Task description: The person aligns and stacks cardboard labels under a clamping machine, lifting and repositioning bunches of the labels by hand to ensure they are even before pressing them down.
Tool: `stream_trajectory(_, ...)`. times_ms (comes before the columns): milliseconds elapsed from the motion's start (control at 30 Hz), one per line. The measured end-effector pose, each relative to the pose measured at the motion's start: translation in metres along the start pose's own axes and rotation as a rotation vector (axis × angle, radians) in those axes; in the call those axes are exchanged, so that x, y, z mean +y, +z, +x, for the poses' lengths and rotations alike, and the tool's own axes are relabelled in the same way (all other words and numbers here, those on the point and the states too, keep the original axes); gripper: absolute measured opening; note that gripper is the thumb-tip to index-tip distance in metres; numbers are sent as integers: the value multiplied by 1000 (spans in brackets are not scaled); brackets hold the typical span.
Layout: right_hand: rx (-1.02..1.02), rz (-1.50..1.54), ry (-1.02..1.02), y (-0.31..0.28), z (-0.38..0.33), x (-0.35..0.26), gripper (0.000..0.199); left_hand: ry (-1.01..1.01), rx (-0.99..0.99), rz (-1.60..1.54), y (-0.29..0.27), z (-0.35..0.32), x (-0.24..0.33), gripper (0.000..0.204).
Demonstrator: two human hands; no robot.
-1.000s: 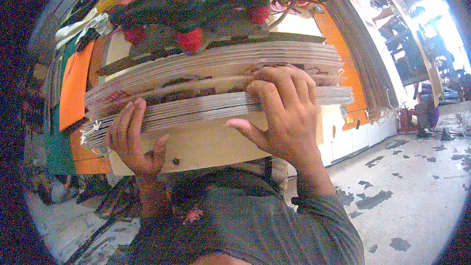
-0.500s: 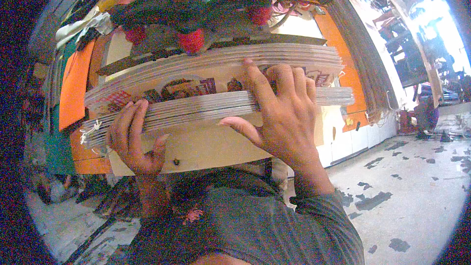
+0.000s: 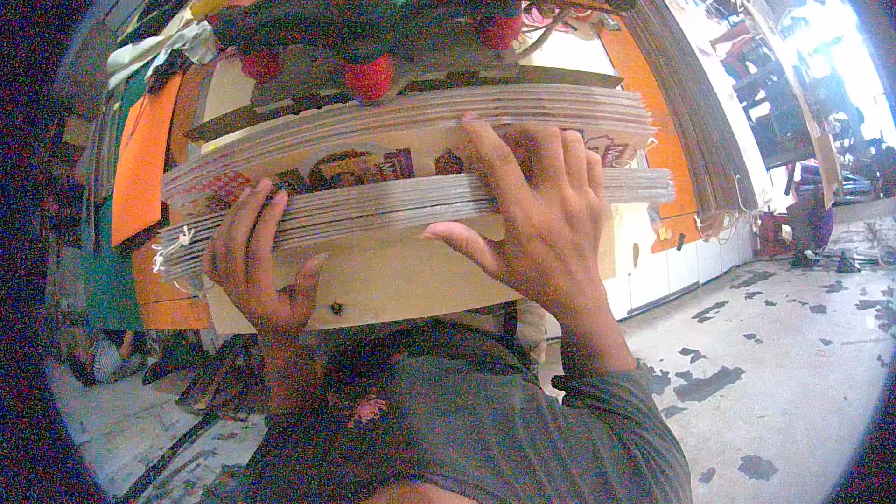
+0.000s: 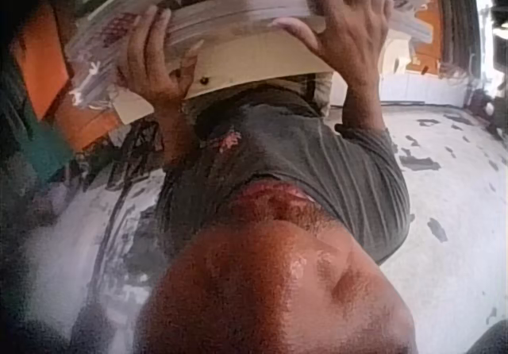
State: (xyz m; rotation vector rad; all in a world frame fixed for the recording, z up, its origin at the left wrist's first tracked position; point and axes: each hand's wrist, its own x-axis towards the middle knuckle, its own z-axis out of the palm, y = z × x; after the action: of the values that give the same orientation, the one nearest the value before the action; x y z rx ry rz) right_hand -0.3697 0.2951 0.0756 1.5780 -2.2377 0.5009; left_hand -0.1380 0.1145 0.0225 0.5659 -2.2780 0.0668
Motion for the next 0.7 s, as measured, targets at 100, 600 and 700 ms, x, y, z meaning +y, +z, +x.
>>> stream_trajectory(100, 0, -27, -13, -1, 2, -1, 88, 4, 1, -1, -1, 1, 0, 64)
stream_trajectory(600, 109, -36, -43, -2, -3, -1, 70, 5, -5, -8, 2, 1, 0, 64)
stream_trajectory(700, 38, 130, -12, 6, -4, 4, 67, 23, 10, -21, 4, -2, -1, 64)
